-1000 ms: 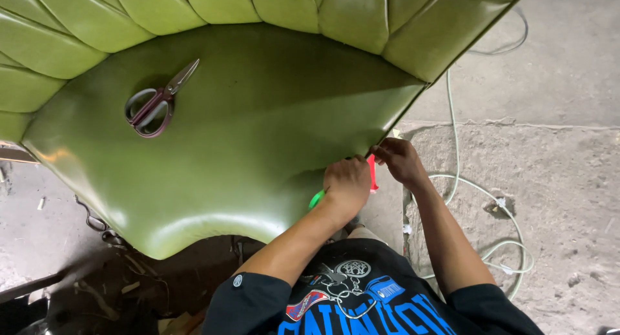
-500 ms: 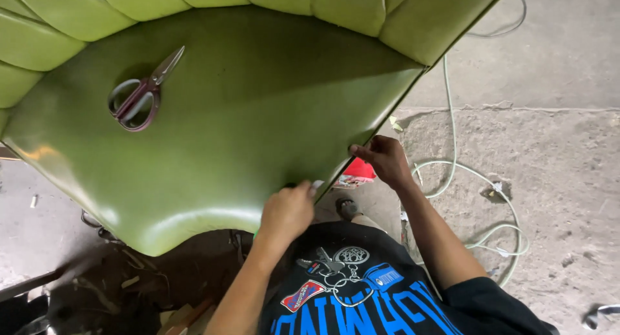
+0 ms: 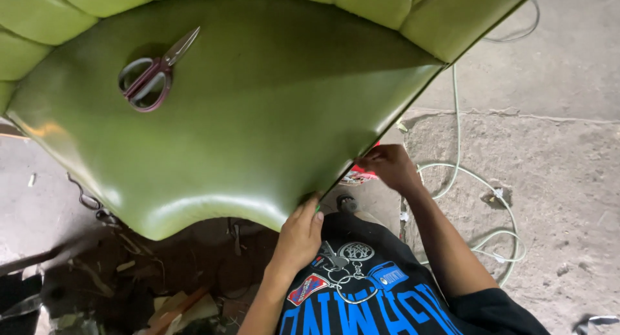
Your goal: Removing old staples and trimming fabric from a green upholstered chair using a utility knife and scissors.
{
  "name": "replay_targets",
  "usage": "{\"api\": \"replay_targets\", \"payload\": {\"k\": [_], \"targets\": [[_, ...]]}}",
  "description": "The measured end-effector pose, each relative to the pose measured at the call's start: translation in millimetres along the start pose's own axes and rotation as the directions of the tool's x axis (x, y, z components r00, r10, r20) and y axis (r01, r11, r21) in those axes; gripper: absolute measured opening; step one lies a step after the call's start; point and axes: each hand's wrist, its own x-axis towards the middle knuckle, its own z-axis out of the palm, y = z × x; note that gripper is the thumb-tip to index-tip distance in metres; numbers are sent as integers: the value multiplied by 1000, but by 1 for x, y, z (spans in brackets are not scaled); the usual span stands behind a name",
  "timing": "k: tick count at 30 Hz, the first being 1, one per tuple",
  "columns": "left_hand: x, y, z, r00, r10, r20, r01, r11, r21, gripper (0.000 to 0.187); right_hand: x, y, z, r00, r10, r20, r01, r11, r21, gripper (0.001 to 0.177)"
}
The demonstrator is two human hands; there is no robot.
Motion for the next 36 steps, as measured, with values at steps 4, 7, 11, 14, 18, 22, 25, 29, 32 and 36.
{"api": "replay_targets", "payload": {"k": [4, 7, 11, 14, 18, 22, 25, 29, 32, 36], "targets": [[3, -11, 4, 998, 53, -33, -53, 998, 17, 48, -2, 10, 22, 1000, 30, 0, -30, 997, 65, 37], [1, -3, -8, 999, -41, 0, 41, 997, -67, 51, -1, 18, 35, 997, -30, -73, 45, 975, 216, 30], [13, -6, -5, 994, -11, -105, 10, 1000, -5, 50, 7, 26, 38, 990, -92, -106, 120, 946, 300, 27], [19, -14, 6, 987, -2, -161, -2, 1000, -25, 51, 15, 41, 38, 983, -164, -87, 183, 931, 317, 22], [19, -15, 8, 977, 33, -209, -54, 994, -95, 52, 25, 49, 36, 971, -238, -31, 234, 906, 353, 21], [26, -15, -13, 955, -125, -271, 107, 991, -79, 54, 32, 60, 37, 958, -285, 12, 258, 883, 393, 22], [48, -31, -40, 855, 100, -509, 6, 979, 202, 57, 37, 63, 40, 968, -248, -29, 231, 844, 484, 21], [99, -45, -87, 729, 388, -564, -34, 844, 535, 53, 28, 61, 38, 964, -258, -70, 262, 862, 435, 20], [149, -42, -125, 682, 497, -536, -33, 754, 656, 47, 29, 60, 43, 968, -218, -123, 250, 880, 404, 21], [194, -45, -148, 709, 546, -446, -32, 656, 754, 57, 23, 65, 59, 955, -152, -255, 253, 867, 430, 21]]}}
